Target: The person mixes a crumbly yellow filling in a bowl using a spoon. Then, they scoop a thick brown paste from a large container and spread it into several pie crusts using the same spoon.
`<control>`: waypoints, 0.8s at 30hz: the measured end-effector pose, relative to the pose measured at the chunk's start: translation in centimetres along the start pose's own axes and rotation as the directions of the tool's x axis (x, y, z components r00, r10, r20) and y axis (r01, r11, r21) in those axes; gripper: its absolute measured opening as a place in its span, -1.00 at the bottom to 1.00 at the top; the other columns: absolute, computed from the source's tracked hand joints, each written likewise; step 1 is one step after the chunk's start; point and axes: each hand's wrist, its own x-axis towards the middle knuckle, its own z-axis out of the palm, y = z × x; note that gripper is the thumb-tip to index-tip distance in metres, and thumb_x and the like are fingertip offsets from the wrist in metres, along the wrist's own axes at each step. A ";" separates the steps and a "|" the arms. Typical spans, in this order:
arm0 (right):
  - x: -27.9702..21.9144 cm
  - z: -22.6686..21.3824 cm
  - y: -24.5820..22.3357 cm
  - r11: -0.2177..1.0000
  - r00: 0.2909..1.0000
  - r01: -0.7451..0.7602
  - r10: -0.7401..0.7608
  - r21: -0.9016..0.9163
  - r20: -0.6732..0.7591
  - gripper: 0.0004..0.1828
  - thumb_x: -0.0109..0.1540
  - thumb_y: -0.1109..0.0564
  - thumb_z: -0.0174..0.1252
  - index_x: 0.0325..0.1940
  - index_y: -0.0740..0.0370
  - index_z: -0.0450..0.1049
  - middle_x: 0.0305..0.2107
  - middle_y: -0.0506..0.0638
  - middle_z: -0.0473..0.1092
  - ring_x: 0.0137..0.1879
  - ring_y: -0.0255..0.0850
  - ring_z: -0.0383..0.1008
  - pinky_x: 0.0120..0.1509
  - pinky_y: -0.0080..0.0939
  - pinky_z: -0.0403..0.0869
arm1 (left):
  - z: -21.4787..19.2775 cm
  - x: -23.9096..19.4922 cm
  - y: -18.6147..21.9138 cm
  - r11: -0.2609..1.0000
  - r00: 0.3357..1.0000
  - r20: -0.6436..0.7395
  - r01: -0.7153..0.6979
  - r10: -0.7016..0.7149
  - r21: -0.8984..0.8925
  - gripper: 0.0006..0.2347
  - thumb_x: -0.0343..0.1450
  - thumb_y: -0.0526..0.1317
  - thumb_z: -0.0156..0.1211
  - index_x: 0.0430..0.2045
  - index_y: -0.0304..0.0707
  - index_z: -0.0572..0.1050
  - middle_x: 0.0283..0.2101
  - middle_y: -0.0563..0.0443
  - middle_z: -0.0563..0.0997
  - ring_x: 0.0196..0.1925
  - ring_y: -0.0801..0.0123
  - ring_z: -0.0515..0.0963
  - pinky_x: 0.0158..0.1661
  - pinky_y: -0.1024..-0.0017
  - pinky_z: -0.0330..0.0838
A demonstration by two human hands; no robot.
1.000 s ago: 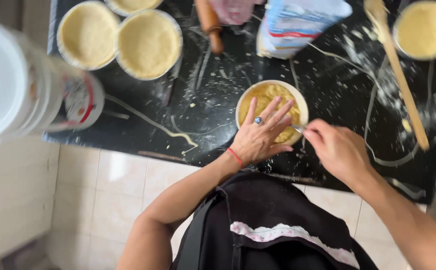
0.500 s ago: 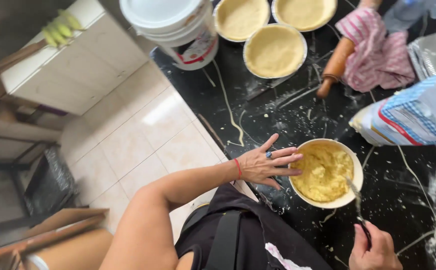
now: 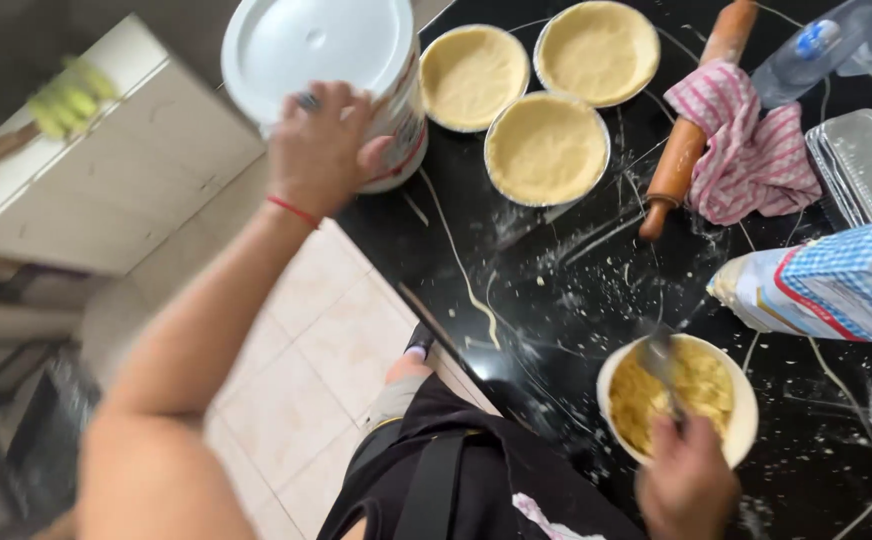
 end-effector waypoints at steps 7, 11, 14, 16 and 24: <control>13.4 14.9 -22.9 0.802 0.817 0.564 -0.507 0.196 -0.274 -0.72 0.50 0.10 0.12 -0.06 0.46 0.46 0.41 0.30 0.43 0.49 0.25 0.41 0.54 0.13 0.40 | 11.1 2.3 -2.8 0.807 0.947 -0.206 -0.318 0.246 -0.498 -0.62 0.56 0.24 0.02 -0.27 -0.06 0.48 -0.33 -0.01 0.41 -0.46 0.00 0.49 -0.41 0.08 0.23; 16.1 21.2 -23.1 0.804 0.800 0.588 -0.560 0.088 -0.215 -0.67 0.48 0.07 0.16 -0.11 0.48 0.42 0.35 0.41 0.43 0.46 0.33 0.41 0.54 0.22 0.41 | 12.1 2.7 -2.6 0.694 0.906 -0.282 -0.424 0.317 -0.582 -0.65 0.56 0.18 0.02 -0.38 -0.07 0.46 -0.43 0.05 0.39 -0.62 0.07 0.49 -0.44 0.10 0.18; 14.4 21.7 -22.8 0.868 0.864 0.495 -0.488 0.031 -0.127 -0.70 0.47 0.04 0.17 -0.07 0.40 0.44 0.48 0.30 0.35 0.54 0.23 0.38 0.61 0.11 0.37 | 10.7 3.4 -2.8 0.653 0.903 -0.323 -0.429 0.284 -0.624 -0.71 0.46 0.06 0.17 -0.50 -0.14 0.47 -0.49 -0.06 0.44 -0.62 0.00 0.53 -0.34 0.06 0.34; 13.7 21.7 -22.2 0.918 0.918 0.391 -0.385 0.063 -0.094 -0.73 0.44 0.09 0.20 -0.08 0.42 0.45 0.48 0.28 0.36 0.50 0.24 0.42 0.55 0.15 0.43 | 11.9 2.8 -1.7 0.633 0.893 -0.328 -0.451 0.310 -0.629 -0.72 0.45 0.07 0.18 -0.50 -0.11 0.47 -0.49 -0.02 0.45 -0.64 0.07 0.54 -0.29 0.07 0.36; 13.1 25.1 -22.7 0.997 0.997 -0.059 0.057 -0.056 -0.048 -0.50 0.30 -0.26 0.42 -0.20 0.07 0.31 -0.31 -0.04 0.34 -0.20 0.09 0.56 0.00 0.11 0.48 | 12.0 3.4 -3.2 0.569 0.870 -0.323 -0.488 0.371 -0.661 -0.64 0.53 0.06 0.12 -0.53 -0.23 0.45 -0.54 -0.10 0.48 -0.66 0.00 0.62 0.06 -0.15 0.45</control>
